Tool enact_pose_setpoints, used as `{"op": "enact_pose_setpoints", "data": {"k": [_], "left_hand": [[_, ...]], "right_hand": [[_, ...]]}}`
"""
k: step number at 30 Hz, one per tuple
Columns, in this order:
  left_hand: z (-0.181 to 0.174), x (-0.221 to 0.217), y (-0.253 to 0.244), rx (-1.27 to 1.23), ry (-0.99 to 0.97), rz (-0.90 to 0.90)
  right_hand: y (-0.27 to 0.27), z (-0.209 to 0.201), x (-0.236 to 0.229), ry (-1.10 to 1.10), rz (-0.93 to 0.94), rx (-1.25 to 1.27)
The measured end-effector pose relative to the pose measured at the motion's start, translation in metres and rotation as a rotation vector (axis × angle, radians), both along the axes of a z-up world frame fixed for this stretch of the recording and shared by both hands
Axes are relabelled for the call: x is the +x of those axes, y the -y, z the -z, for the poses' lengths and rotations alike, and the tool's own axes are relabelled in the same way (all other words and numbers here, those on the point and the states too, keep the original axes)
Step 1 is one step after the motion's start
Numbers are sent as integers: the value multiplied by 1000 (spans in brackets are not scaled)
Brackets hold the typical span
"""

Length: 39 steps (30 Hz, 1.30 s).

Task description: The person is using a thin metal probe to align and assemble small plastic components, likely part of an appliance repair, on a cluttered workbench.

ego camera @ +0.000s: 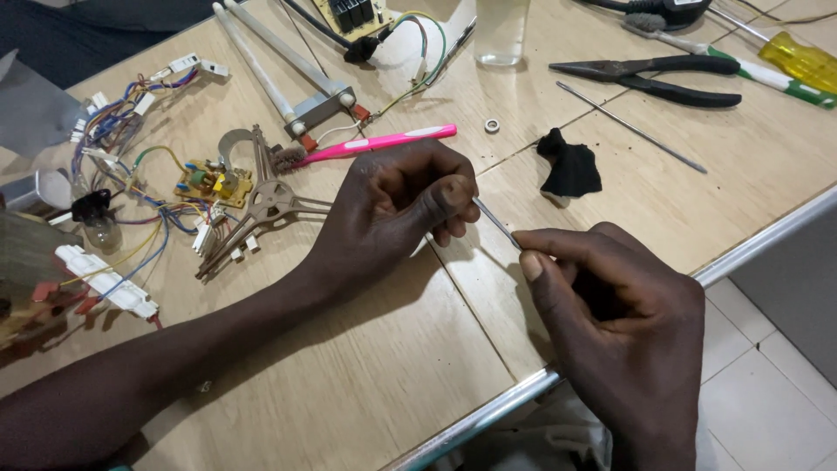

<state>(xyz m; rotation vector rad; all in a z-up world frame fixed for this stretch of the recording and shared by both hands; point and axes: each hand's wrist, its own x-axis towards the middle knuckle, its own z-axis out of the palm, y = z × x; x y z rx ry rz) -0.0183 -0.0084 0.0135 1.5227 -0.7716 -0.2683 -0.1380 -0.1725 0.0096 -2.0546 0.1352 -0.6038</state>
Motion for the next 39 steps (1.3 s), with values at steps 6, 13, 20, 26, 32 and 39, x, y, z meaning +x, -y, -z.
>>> {"op": "enact_pose_setpoints", "data": {"k": [6, 13, 20, 26, 32, 39], "left_hand": [[-1, 2, 1, 74, 95, 4], [3, 2, 0, 68, 95, 26], [4, 2, -1, 39, 102, 43], [8, 3, -1, -51, 1, -30], [4, 1, -1, -129, 20, -66], [2, -2, 3, -105, -40, -48]], "right_hand": [[1, 3, 0, 14, -12, 32], [2, 0, -2, 8, 2, 54], [-1, 1, -5, -7, 66, 107], [1, -2, -4, -85, 107, 183], [30, -10, 5, -149, 135, -275], [29, -21, -5, -64, 122, -310]]}}
